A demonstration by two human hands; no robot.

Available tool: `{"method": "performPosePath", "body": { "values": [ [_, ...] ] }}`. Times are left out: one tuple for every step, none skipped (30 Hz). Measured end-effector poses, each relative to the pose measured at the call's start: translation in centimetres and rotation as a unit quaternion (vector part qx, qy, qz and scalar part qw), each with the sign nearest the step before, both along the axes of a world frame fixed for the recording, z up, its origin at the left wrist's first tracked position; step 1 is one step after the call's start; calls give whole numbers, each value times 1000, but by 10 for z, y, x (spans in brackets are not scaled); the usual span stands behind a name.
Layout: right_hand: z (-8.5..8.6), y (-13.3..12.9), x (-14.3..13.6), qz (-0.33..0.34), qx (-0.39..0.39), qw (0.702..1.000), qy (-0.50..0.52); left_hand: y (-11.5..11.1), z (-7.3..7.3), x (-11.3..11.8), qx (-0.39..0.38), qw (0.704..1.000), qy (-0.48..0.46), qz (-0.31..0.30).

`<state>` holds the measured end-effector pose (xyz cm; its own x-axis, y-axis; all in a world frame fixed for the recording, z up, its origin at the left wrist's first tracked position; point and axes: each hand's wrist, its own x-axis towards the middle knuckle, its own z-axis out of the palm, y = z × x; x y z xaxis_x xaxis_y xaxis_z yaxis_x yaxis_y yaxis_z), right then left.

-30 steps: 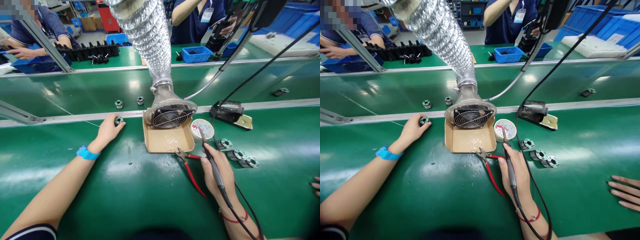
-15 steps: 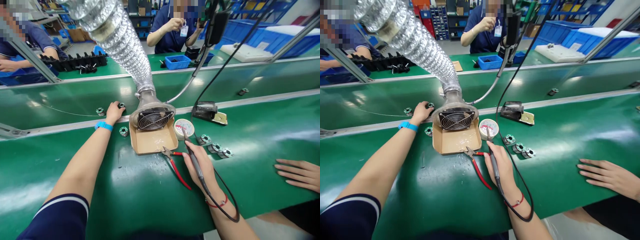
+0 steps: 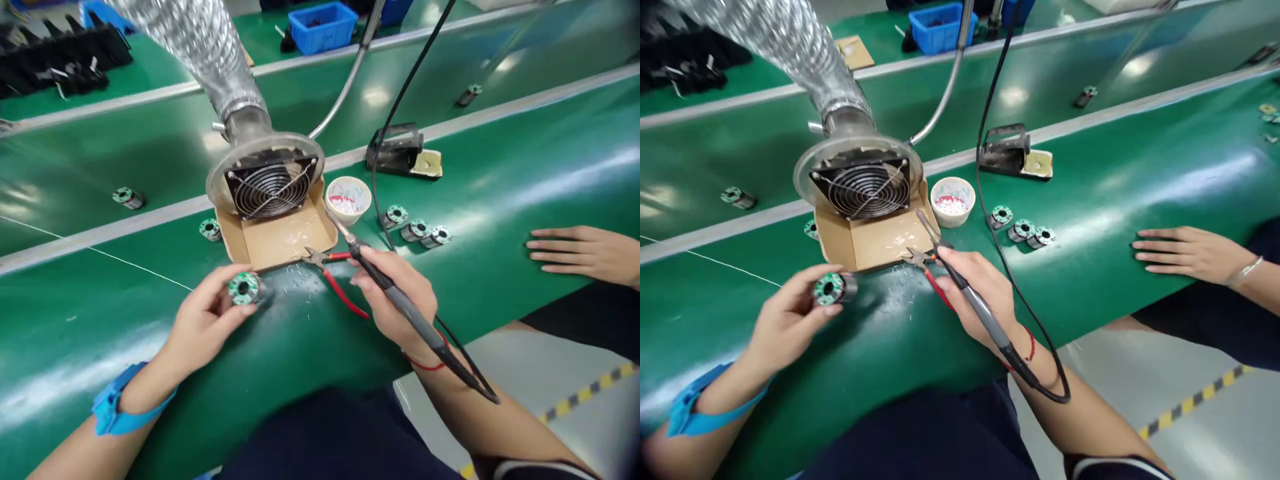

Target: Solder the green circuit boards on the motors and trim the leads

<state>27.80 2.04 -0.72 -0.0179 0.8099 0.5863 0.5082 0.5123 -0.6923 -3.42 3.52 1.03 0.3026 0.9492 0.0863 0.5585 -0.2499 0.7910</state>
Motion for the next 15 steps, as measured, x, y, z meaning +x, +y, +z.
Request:
{"method": "performPosePath", "body": {
  "values": [
    [4, -4, -4, 35, -28, 999, 29, -9, 1, 9, -24, 999, -11, -25],
    [9, -8, -8, 69, -57, 995, 52, -15, 1, 17, -42, 998, -25, -43],
    [14, -11, -13, 100, -83, 989, 64, -19, 2, 24, -55, 996, -39, -53],
    [19, -13, -17, 125, -105, 984, 65, -22, 3, 30, -61, 995, -47, -60],
    [24, -13, -21, 144, -121, 980, 62, -23, 3, 34, -64, 995, -51, -64],
    [28, -13, -25, 161, -135, 976, 61, -24, 4, 38, -64, 994, -52, -68],
    [31, -12, -28, 177, -147, 971, 66, -24, 4, 40, -62, 994, -51, -71],
    [34, -11, -31, 194, -162, 965, 75, -25, 4, 41, -59, 994, -49, -76],
    [36, -9, -33, 211, -180, 957, 84, -26, 4, 42, -53, 994, -47, -82],
    [37, -7, -35, 225, -199, 950, 91, -27, 4, 42, -49, 994, -45, -87],
    [37, -5, -37, 237, -218, 943, 91, -28, 4, 42, -45, 994, -43, -91],
    [37, -4, -38, 246, -235, 936, 88, -30, 4, 42, -43, 994, -41, -94],
    [36, -2, -39, 253, -249, 931, 86, -31, 5, 42, -42, 994, -40, -95],
    [36, 0, -40, 259, -259, 926, 87, -31, 6, 42, -41, 994, -40, -96],
    [36, 1, -41, 265, -267, 922, 91, -32, 7, 42, -39, 994, -40, -96]
  ]
}}
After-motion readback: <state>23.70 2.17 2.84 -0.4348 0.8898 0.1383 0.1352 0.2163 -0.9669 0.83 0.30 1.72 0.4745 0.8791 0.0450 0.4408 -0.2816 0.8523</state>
